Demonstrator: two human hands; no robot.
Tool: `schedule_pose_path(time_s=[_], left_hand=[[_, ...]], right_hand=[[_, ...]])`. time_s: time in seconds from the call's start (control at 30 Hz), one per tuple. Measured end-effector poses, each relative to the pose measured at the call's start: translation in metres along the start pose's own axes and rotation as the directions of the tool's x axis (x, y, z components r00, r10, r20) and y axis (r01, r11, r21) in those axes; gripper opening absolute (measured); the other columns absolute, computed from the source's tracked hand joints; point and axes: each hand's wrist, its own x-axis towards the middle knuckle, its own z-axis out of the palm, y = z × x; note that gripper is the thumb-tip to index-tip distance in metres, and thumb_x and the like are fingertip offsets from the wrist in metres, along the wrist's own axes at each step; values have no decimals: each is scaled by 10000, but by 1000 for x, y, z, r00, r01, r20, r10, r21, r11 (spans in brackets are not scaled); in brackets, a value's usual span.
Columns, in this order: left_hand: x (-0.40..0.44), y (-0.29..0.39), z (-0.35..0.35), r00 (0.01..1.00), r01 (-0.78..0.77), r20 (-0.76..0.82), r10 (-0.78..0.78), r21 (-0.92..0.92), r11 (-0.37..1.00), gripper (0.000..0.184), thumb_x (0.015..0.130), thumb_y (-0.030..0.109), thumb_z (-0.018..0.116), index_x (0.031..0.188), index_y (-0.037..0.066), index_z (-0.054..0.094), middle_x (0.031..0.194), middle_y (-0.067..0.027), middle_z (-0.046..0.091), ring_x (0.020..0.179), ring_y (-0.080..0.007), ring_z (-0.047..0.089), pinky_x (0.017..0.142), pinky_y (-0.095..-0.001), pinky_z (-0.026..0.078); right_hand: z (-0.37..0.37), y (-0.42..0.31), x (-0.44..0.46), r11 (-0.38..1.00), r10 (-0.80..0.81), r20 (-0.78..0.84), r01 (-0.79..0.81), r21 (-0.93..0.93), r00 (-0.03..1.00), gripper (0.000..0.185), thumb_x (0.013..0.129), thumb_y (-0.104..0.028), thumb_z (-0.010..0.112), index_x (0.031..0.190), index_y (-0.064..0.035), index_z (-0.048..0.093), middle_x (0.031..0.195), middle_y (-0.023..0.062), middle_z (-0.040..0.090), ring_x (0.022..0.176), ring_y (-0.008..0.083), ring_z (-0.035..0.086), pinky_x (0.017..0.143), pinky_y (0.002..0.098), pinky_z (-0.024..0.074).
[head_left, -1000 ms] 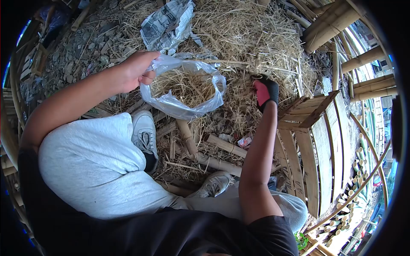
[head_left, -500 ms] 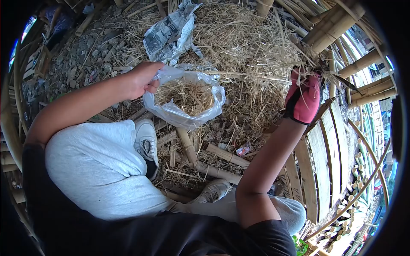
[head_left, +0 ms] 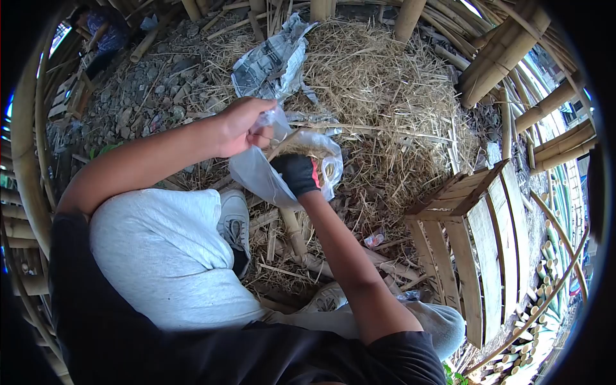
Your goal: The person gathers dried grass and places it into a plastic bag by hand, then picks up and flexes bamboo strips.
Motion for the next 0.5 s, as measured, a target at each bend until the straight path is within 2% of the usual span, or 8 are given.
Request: schedule_pose_path(time_s=[0.03,0.1,0.13,0.17,0.27,0.33,0.4,0.5], left_hand=[[-4,-3,10,1000,16,-4,-16,39,999,225,1007,275,473,853,112,491,663,36,400,519,-67,331,455,-252,245],[-4,-7,19,997,39,-63,-34,73,997,203,1012,254,462,891,94,494,653,35,381,526,-68,321,460,-250,239],[-1,-5,18,998,29,-66,-25,65,997,200,1012,253,458,903,90,497,653,36,378,528,-69,319,463,-249,239],[1,-4,15,997,21,-70,-18,52,998,198,1012,252,454,914,86,501,653,36,376,531,-69,316,465,-248,239],[2,0,10,992,-9,-129,8,-6,1000,204,1011,249,437,945,70,510,654,39,368,537,-70,306,473,-243,242],[3,0,0,990,-16,-143,9,-51,999,202,1008,244,436,935,69,507,656,39,366,537,-69,303,471,-241,240],[6,-2,-15,991,-39,-130,34,-42,998,201,998,250,460,907,76,503,661,40,367,537,-65,301,467,-231,239],[3,0,-16,989,-65,-136,60,-33,997,192,981,245,501,878,83,503,673,41,379,531,-57,299,458,-224,241]], right_hand=[[44,11,3,991,110,-91,-103,84,990,259,851,-277,578,1046,-174,714,952,92,710,779,275,699,710,414,543],[33,1,14,961,269,88,-274,42,959,304,867,-310,556,1091,-172,708,1070,108,702,882,274,703,765,397,547],[-13,-17,20,946,325,342,-308,-104,882,323,877,-331,542,1101,-169,710,1130,119,692,941,276,700,795,391,548],[-35,-14,36,950,254,616,-312,-14,746,528,834,-487,568,1256,-173,615,1249,166,628,1116,330,624,924,408,494],[-117,-16,32,994,-11,653,-60,87,757,640,832,-568,570,1327,-163,567,1323,166,583,1160,340,595,968,399,472],[-164,-8,16,963,-35,528,-112,245,848,695,830,-587,616,1354,-134,550,1288,167,610,1124,324,621,979,387,471],[-229,-10,11,852,34,555,-315,419,831,747,835,-590,651,1386,-104,517,1257,131,637,1110,264,629,978,352,470],[-252,47,-18,515,182,241,-301,803,953,637,871,-500,668,1327,-67,566,1214,112,661,1053,241,649,968,333,485]])
